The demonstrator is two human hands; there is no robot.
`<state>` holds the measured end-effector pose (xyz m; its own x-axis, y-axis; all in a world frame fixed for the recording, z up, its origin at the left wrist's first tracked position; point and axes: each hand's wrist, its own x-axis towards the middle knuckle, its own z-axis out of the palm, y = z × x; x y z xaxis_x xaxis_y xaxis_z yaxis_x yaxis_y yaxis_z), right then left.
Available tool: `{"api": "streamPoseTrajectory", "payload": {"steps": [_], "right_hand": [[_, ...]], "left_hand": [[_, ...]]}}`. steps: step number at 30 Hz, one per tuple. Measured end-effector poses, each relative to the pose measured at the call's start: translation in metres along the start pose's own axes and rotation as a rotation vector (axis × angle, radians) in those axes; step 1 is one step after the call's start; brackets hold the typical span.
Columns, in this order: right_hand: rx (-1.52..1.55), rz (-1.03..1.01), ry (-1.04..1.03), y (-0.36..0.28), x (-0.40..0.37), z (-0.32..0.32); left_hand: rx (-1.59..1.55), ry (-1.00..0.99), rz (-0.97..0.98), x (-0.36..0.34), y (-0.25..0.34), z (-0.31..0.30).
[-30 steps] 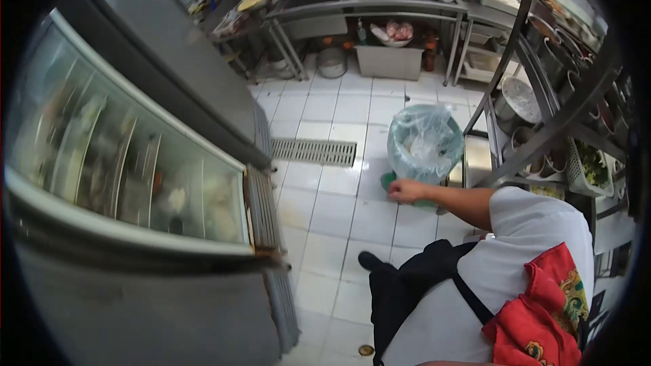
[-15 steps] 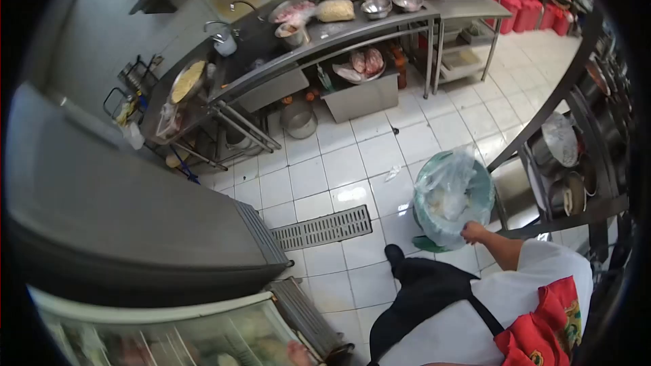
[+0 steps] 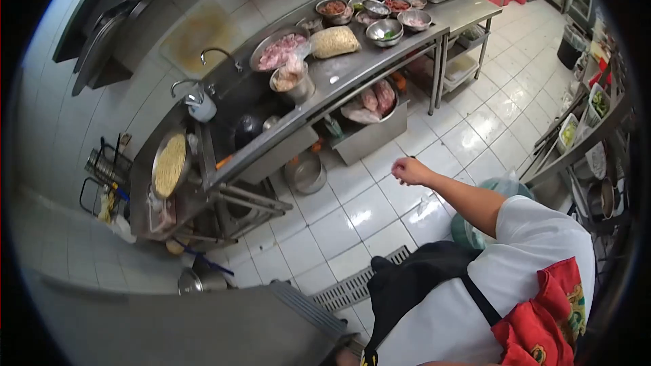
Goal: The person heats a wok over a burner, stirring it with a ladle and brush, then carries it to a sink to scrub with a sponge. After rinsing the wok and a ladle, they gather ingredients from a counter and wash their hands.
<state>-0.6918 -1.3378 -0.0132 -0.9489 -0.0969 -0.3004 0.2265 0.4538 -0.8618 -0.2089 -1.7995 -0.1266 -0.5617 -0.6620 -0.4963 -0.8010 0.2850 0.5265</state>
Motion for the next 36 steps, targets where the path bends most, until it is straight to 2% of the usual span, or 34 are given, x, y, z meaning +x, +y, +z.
{"api": "streamPoseTrajectory", "payload": {"steps": [2,4,6,8,10,11,13,16,17,20,23,26,27,28,30,32,33,36], "right_hand": [[0.090,-0.057,0.073,-0.054,0.048,-0.011],[-0.028,-0.312,0.203,-0.079,0.124,-0.020],[0.198,-0.171,0.199,-0.144,0.179,-0.031],[0.083,-0.215,0.343,-0.186,0.260,-0.032],[-0.004,-0.224,0.531,-0.215,0.344,-0.022],[-0.006,-0.180,0.510,-0.237,0.381,-0.027],[0.016,-0.028,0.454,-0.252,0.414,-0.017],[-0.220,-0.125,0.653,-0.212,0.471,-0.005],[-0.258,-0.177,0.684,-0.215,0.466,-0.015],[-0.168,-0.165,0.498,-0.204,0.480,-0.061],[-0.414,-0.113,0.709,-0.216,0.476,-0.110],[-1.150,-0.269,0.512,-0.226,0.510,-0.152],[-1.217,-0.162,0.312,-0.234,0.532,-0.166],[-1.264,-0.159,0.305,-0.236,0.546,-0.171],[-1.202,-0.102,0.307,-0.248,0.562,-0.169],[-1.065,-0.089,0.428,-0.239,0.572,-0.161],[-1.014,-0.121,0.554,-0.237,0.568,-0.154],[-0.874,-0.022,0.655,-0.229,0.581,-0.161]], "left_hand": [[0.045,0.095,0.216,0.096,0.090,-0.033],[-0.122,0.118,0.422,0.187,0.238,-0.064],[-0.215,0.051,0.553,0.246,0.397,-0.071],[-0.262,-0.061,0.775,0.231,0.556,-0.066],[-0.166,-0.174,0.868,0.235,0.648,-0.050],[-0.164,-0.188,0.899,0.232,0.687,-0.038],[-0.101,-0.251,0.930,0.217,0.721,-0.020],[-0.128,-0.356,0.892,0.257,0.727,0.001],[-0.155,-0.404,0.849,0.279,0.726,0.001],[-0.201,-0.389,0.717,0.346,0.745,0.003],[-0.279,-0.441,0.743,0.405,0.814,0.017],[-0.421,-0.521,0.675,0.444,0.898,0.041],[-0.438,-0.524,0.649,0.460,0.924,0.053],[-0.445,-0.525,0.613,0.473,0.946,0.066],[-0.514,-0.602,0.471,0.496,0.983,0.086],[-0.563,-0.745,0.412,0.516,0.999,0.098],[-0.578,-0.812,0.374,0.521,1.007,0.104],[-0.588,-0.930,0.241,0.533,1.024,0.130]]}}
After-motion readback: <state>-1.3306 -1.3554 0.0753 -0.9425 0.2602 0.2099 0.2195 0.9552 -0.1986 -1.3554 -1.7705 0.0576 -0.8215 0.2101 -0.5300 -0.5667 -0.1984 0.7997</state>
